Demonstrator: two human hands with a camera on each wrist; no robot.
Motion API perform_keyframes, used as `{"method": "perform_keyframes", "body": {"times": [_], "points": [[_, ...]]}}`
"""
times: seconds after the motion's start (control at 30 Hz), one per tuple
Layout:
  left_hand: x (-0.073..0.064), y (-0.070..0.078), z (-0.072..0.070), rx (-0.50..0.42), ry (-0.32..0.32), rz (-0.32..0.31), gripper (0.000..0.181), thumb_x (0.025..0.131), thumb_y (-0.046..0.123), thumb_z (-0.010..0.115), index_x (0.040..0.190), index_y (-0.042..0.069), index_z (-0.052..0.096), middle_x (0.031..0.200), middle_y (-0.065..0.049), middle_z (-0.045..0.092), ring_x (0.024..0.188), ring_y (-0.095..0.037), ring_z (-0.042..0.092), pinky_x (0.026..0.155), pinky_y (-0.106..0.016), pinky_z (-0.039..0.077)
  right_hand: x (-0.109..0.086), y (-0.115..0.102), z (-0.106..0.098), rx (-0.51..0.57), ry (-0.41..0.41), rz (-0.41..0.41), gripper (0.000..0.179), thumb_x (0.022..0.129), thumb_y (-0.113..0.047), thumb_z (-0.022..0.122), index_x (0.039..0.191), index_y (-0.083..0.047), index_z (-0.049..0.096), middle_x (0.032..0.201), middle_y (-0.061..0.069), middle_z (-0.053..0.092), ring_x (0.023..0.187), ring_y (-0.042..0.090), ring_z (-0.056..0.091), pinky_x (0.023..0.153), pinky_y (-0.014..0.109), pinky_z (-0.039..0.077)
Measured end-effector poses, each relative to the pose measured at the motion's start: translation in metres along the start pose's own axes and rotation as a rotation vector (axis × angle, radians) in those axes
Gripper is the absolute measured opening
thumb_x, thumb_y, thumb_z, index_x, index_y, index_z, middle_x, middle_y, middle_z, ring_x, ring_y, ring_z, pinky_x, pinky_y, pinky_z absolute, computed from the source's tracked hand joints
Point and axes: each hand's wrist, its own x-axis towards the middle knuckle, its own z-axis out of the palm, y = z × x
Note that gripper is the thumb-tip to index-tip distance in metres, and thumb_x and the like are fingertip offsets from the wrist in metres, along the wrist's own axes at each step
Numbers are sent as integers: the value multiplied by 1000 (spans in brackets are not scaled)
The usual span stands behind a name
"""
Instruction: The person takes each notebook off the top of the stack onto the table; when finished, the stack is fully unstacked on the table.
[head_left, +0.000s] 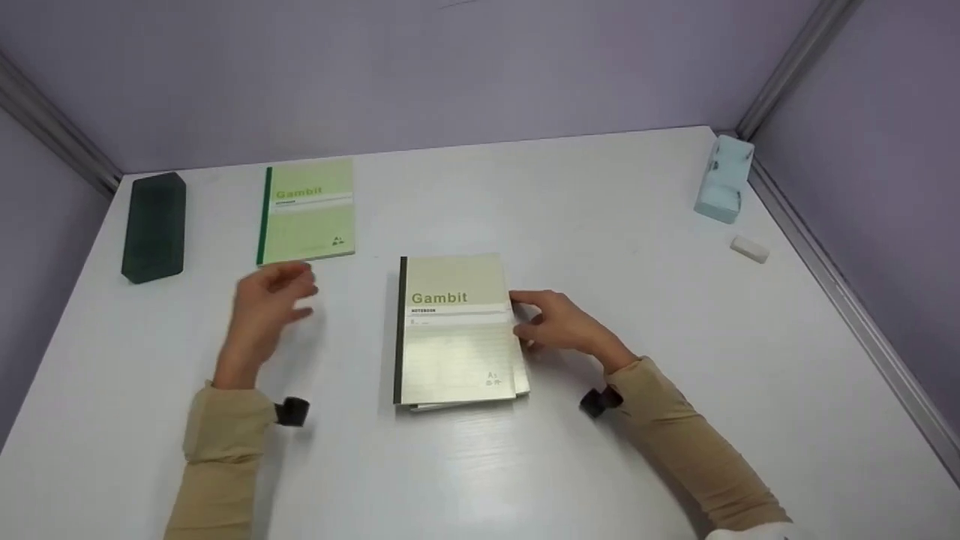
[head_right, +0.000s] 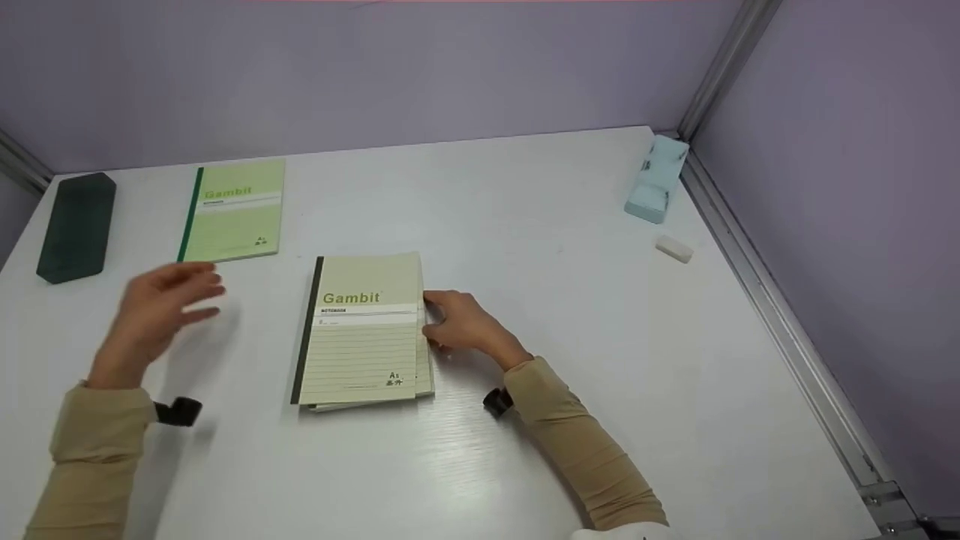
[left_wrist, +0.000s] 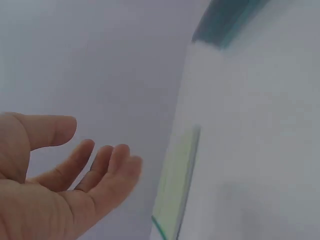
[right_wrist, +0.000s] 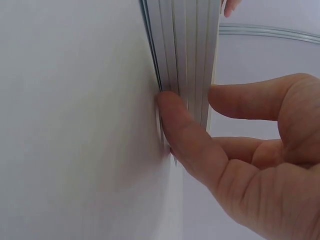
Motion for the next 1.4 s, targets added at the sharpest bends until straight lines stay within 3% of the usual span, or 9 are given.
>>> {"method": "perform_keyframes", "body": {"times": [0.1, 0.23, 0.4, 0.57, 0.7, 0.83, 1.07, 1.2, 1.4], "points": [[-19, -13, 39, 12, -144, -43, 50, 98, 27, 57, 136, -2, 46, 127, -19, 53, 110, -25, 57, 86, -34, 52, 2, -1, 1, 7, 6, 3, 61, 90, -3, 59, 147, -3, 36, 147, 18, 39, 77, 21, 67, 62, 34, 55], [-38, -26, 70, 58, -238, -52, 47, 96, 23, 59, 133, -3, 49, 119, -19, 58, 103, -27, 61, 83, -37, 53, 3, -1, 3, 11, -10, -2, 61, 91, -4, 59, 147, -2, 35, 147, 18, 38, 78, 21, 68, 63, 34, 56], [-53, -31, 90, 22, -300, -13, 48, 93, 18, 63, 133, -5, 49, 118, -20, 59, 100, -26, 62, 78, -37, 54, 0, 1, 0, 2, 13, 5, 60, 91, -4, 59, 146, -2, 36, 146, 18, 40, 77, 21, 67, 62, 34, 55], [-64, -34, 101, 47, -278, 41, 48, 89, 12, 67, 131, -6, 52, 112, -18, 62, 99, -25, 63, 75, -32, 53, -1, 1, -1, 10, 13, -9, 60, 91, -4, 59, 146, -2, 37, 150, 18, 35, 81, 24, 69, 64, 34, 55], [-70, -34, 108, 161, -252, 80, 41, 87, 11, 69, 123, -4, 59, 97, -11, 65, 86, -19, 64, 67, -29, 50, -1, 1, -1, 6, 28, 3, 59, 90, -4, 59, 146, -2, 38, 150, 17, 35, 81, 24, 69, 63, 33, 54], [-74, -31, 106, 196, -258, 62, 40, 84, 11, 71, 119, -3, 61, 91, -9, 64, 77, -16, 62, 62, -29, 49, -1, 1, 0, -7, 33, 9, 59, 90, -5, 59, 146, -4, 39, 149, 16, 36, 81, 23, 69, 63, 32, 54], [-75, -22, 97, 185, -288, -33, 49, 79, 5, 72, 123, -6, 56, 88, -12, 62, 66, -19, 63, 62, -35, 53, 0, 2, -1, -17, 33, 7, 60, 90, -6, 59, 146, -4, 38, 149, 16, 36, 81, 23, 69, 64, 34, 55], [-74, -22, 94, 179, -321, -53, 45, 80, 6, 72, 119, -9, 56, 82, -10, 65, 66, -20, 65, 64, -34, 52, -1, 2, -2, -13, 29, -2, 60, 90, -5, 59, 146, -5, 38, 149, 15, 36, 81, 23, 69, 64, 35, 55], [-76, -31, 90, 31, -422, -89, 43, 86, 4, 68, 120, -15, 50, 84, -11, 65, 73, -21, 68, 70, -32, 55, 0, 2, -1, -7, 26, 3, 61, 89, -5, 59, 146, -3, 37, 149, 16, 36, 80, 23, 68, 63, 34, 55]]}}
